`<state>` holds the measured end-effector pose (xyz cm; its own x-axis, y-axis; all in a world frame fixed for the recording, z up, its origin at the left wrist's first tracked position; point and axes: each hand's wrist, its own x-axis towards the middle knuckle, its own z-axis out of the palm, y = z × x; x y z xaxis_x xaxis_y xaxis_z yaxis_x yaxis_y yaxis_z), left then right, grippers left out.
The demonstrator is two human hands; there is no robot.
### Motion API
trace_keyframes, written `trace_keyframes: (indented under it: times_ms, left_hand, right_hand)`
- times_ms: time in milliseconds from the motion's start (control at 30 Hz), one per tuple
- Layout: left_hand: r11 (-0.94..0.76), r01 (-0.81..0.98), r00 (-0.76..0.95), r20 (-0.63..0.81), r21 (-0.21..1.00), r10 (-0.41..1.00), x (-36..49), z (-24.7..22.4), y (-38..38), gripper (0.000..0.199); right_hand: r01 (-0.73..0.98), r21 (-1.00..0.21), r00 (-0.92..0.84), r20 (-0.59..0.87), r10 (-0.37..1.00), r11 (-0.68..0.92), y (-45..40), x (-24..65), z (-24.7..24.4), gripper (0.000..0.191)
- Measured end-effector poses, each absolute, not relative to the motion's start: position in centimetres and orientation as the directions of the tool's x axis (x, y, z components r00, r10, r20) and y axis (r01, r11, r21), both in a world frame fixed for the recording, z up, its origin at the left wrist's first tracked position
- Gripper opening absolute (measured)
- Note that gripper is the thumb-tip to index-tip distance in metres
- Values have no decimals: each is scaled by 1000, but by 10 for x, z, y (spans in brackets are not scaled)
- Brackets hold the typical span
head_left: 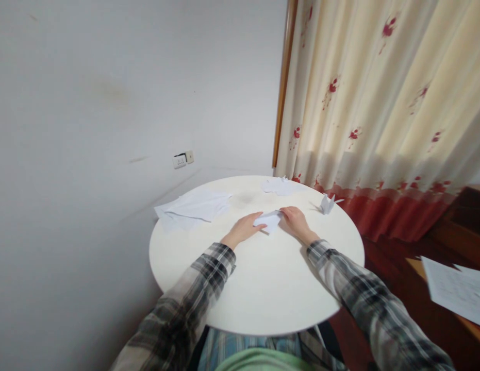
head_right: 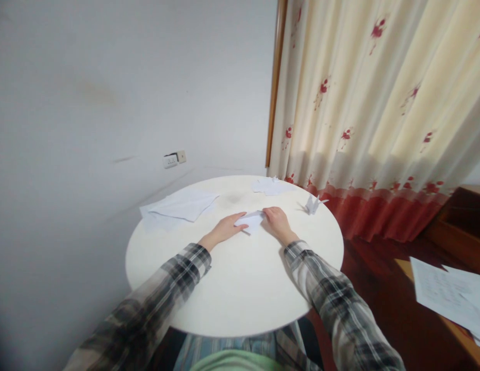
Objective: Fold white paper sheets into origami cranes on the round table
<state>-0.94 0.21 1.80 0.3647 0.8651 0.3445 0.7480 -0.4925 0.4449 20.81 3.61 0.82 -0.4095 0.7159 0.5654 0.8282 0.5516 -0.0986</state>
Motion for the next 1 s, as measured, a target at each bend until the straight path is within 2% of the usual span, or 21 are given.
trace_keyframes:
  times_ms: [67,133,167,267,367,433,500,567,633,700,767,867,933,1000]
  left_hand:
    - [-493,720,368,334,489,868,-9,21,-2,68]
    - [-525,681,386,358,511,850,-9,23,-4,73]
    - [-546,659,399,375,518,837,-8,23,-5,67]
    - [-562,619,397,399,549,827,-7,18,-1,35]
    - [-434,604,210,392,668,896,-5,13,8,32]
    - [-331,445,64,339,832,938,-4,12,13,30]
    - [-212,240,-27,225,947,974,-3,13,13,29]
    - [-146,79,-10,147,986,989,-3,14,11,30]
    - [-122,8,36,122,992,992,-3,14,8,29]
    - [-119,47,73,115,992,991,-2,14,5,27]
    - [-120,170,103,104,978,989,-1,13,5,26]
    - [-122,417,106,86,900,991,0,14,7,37]
    - [-129,596,2,159,793,987,-2,15,7,51]
    - [-147,752,-108,340,643,934,-5,16,7,62]
  right_hand:
    - [843,-139,-353,586,729,520,38,211,6,34]
    - [845,-162,-318,613,723,509,39,212,5,34]
    - [844,-171,-305,628,716,509,39,213,5,34]
    - [832,-185,-286,665,690,522,36,213,6,35]
    - [826,-182,-259,719,646,533,31,212,10,38]
    - [840,-198,-179,778,602,505,26,211,13,41]
    - [848,-226,-108,812,574,480,22,211,16,47]
    - [843,-244,-95,809,580,478,18,212,18,52]
    - [833,-238,-130,792,596,499,15,211,20,54]
    - [814,-200,-217,766,605,545,13,207,20,54]
    - [773,-147,-358,702,616,617,12,200,18,53]
    - [695,-124,-587,470,659,708,11,186,12,55]
    - [679,-174,-654,297,696,713,11,180,8,58]
    - [671,-208,-667,249,702,712,12,178,5,56]
